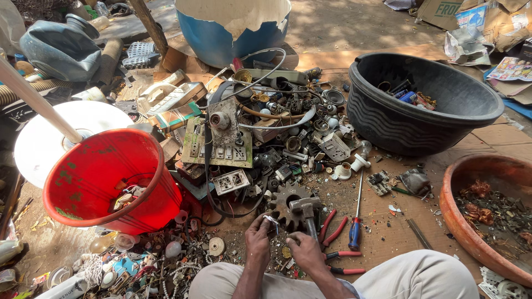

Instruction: The person sits on the ground and uses a hammer to break apart a white plastic electrical component. They then use a screwdriver to pry and separate parts of the component, extracting small metal pieces from the debris.

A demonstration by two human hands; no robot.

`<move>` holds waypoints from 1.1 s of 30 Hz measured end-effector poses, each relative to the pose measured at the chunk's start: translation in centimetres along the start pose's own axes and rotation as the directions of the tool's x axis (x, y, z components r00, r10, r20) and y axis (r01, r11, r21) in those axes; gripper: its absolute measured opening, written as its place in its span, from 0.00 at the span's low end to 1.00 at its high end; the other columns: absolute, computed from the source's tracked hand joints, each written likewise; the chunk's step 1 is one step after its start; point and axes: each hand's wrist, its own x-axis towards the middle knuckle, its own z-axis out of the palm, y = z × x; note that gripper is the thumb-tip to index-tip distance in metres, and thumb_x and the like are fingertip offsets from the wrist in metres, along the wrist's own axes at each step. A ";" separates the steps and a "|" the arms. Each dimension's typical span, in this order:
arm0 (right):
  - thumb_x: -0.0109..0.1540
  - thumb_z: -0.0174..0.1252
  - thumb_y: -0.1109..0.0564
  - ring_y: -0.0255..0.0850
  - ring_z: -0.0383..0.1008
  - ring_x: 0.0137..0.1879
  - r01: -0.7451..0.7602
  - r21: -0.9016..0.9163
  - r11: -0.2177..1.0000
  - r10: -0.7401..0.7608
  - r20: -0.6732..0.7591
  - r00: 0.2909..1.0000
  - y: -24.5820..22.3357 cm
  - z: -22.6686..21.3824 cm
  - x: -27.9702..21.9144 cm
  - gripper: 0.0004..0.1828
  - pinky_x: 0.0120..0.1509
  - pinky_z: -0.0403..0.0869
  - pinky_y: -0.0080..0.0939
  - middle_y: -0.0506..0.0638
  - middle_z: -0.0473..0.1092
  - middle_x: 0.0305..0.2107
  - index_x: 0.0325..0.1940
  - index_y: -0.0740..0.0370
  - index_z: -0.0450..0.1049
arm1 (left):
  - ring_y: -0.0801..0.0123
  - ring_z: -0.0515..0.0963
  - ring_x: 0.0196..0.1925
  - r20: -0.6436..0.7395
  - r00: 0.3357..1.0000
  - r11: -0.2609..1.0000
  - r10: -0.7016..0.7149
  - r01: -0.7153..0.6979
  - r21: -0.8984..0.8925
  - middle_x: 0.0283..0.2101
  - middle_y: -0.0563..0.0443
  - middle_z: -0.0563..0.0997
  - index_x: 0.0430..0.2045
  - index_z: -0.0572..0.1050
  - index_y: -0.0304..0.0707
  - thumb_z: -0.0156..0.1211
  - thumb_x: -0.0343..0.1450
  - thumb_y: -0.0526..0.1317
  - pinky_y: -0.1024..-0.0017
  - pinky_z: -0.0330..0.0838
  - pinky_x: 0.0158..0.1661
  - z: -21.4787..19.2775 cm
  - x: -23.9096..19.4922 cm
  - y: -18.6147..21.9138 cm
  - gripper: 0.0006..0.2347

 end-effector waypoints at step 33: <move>0.60 0.56 0.65 0.52 0.74 0.43 -0.106 0.945 0.310 -0.068 0.133 0.989 2.1 0.1 2.2 0.23 0.46 0.76 0.52 0.62 0.74 0.39 0.59 0.69 0.66 | 0.64 0.85 0.34 0.099 0.980 0.949 -0.171 0.191 -0.251 0.35 0.42 0.83 0.36 0.75 0.29 0.53 0.75 0.40 0.66 0.85 0.39 -0.1 0.1 -0.8 0.10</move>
